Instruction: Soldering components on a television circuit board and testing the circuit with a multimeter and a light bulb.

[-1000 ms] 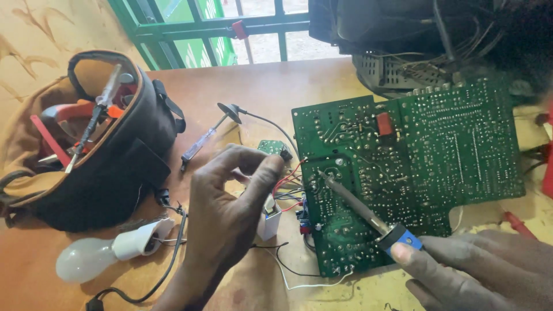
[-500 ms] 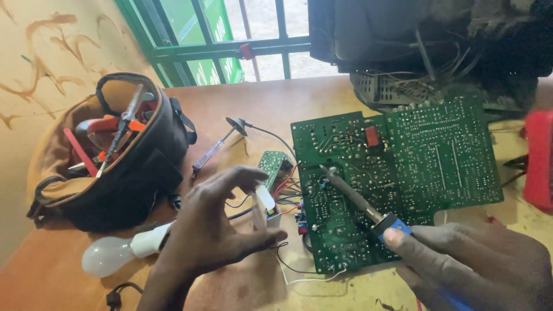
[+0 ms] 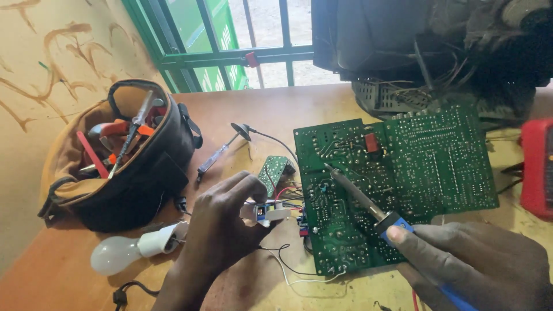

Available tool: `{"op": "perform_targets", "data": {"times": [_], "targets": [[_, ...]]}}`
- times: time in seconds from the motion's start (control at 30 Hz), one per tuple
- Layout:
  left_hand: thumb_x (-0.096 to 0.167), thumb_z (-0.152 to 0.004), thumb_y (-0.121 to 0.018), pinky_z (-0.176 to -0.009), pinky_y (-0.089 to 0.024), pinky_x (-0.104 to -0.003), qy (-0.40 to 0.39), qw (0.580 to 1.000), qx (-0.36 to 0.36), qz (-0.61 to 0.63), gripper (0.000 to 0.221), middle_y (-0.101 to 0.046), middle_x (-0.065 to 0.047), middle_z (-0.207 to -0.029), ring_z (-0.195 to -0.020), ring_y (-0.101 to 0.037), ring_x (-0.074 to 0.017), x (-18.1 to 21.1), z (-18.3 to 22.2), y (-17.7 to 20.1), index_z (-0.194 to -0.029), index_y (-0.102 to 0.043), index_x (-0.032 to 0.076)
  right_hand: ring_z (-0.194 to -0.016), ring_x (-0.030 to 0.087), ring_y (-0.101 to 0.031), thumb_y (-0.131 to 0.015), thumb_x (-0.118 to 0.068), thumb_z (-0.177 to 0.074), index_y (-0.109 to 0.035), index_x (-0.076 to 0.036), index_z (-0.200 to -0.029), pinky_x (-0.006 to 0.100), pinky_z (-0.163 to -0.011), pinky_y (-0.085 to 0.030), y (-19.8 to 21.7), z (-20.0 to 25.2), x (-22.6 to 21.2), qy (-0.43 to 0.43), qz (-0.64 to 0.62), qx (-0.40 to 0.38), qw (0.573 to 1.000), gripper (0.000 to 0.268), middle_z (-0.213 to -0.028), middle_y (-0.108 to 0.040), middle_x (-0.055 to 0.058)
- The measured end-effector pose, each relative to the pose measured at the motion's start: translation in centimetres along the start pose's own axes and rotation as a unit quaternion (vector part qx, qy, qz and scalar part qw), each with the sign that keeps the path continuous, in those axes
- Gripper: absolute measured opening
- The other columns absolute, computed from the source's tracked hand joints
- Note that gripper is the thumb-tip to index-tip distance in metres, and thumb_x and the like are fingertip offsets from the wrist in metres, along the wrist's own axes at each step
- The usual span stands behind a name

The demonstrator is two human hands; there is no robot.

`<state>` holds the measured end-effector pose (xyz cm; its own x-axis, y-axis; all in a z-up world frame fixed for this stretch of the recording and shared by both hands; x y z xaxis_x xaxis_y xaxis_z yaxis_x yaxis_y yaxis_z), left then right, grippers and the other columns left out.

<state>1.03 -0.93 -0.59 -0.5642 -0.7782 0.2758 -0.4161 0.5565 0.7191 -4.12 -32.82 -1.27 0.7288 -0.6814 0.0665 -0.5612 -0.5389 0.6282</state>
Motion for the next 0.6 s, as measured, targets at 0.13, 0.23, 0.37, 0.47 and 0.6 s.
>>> {"op": "perform_targets", "data": {"times": [0.13, 0.23, 0.37, 0.47, 0.6], "targets": [[-0.007, -0.059, -0.061, -0.068, -0.046, -0.039, -0.042, 0.998, -0.036, 0.044, 0.034, -0.065, -0.003, -0.087, -0.076, -0.060, -0.0274, 0.1, -0.2, 0.2, -0.085, -0.059, 0.014, -0.078, 0.018, -0.075, -0.078, -0.029, -0.081, -0.061, -0.018, -0.133, 0.031, -0.066, -0.061, 0.3, 0.5, 1.0, 0.035, 0.009, -0.035, 0.999, 0.056, -0.108, -0.078, -0.001], [-0.014, -0.060, -0.058, -0.075, -0.047, -0.039, -0.044, 0.996, -0.051, 0.067, 0.038, -0.067, -0.006, -0.094, -0.085, -0.060, -0.0287, 0.1, -0.2, 0.1, -0.087, -0.061, 0.012, -0.083, 0.019, -0.077, -0.075, -0.031, -0.082, -0.050, -0.017, -0.145, 0.032, -0.064, -0.063, 0.3, 1.1, 1.9, 0.048, -0.003, -0.076, 0.996, 0.069, -0.115, -0.075, 0.000], [-0.007, -0.058, -0.055, -0.080, -0.046, -0.038, -0.044, 0.993, -0.093, 0.062, 0.037, -0.067, -0.003, -0.091, -0.089, -0.064, -0.0268, 0.4, -0.2, 0.4, -0.087, -0.058, 0.016, -0.085, 0.019, -0.076, -0.075, -0.034, -0.080, -0.047, -0.021, -0.148, 0.033, -0.060, -0.063, 0.3, 1.5, 1.9, 0.032, 0.018, -0.096, 0.995, 0.074, -0.117, -0.074, -0.002], [-0.005, -0.059, -0.061, -0.079, -0.047, -0.039, -0.058, 0.991, -0.111, 0.054, 0.035, -0.070, -0.004, -0.094, -0.090, -0.064, -0.0281, 0.4, -0.2, 0.5, -0.087, -0.060, 0.016, -0.090, 0.017, -0.076, -0.073, -0.033, -0.081, -0.052, -0.023, -0.144, 0.034, -0.065, -0.062, 0.4, 0.9, 1.2, 0.006, 0.010, -0.083, 0.997, 0.067, -0.114, -0.076, -0.005], [-0.006, -0.059, -0.063, -0.079, -0.048, -0.040, -0.065, 0.988, -0.116, 0.073, 0.036, -0.070, -0.005, -0.097, -0.092, -0.063, -0.0294, 0.7, -0.2, 0.9, -0.088, -0.059, 0.015, -0.088, 0.012, -0.076, -0.075, -0.033, -0.078, -0.055, -0.022, -0.142, 0.031, -0.063, -0.062, 0.0, 1.5, 1.2, -0.003, 0.009, -0.092, 0.996, 0.067, -0.116, -0.076, -0.005]]}}
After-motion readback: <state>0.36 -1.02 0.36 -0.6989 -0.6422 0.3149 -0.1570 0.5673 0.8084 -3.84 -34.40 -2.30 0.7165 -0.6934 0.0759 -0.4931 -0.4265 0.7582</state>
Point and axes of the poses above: each hand's wrist, its own z-axis away from the middle knuckle, its own y-axis out of the back of the hand, x = y × z, the point moved 1 cm from there along -z, towards the middle knuckle
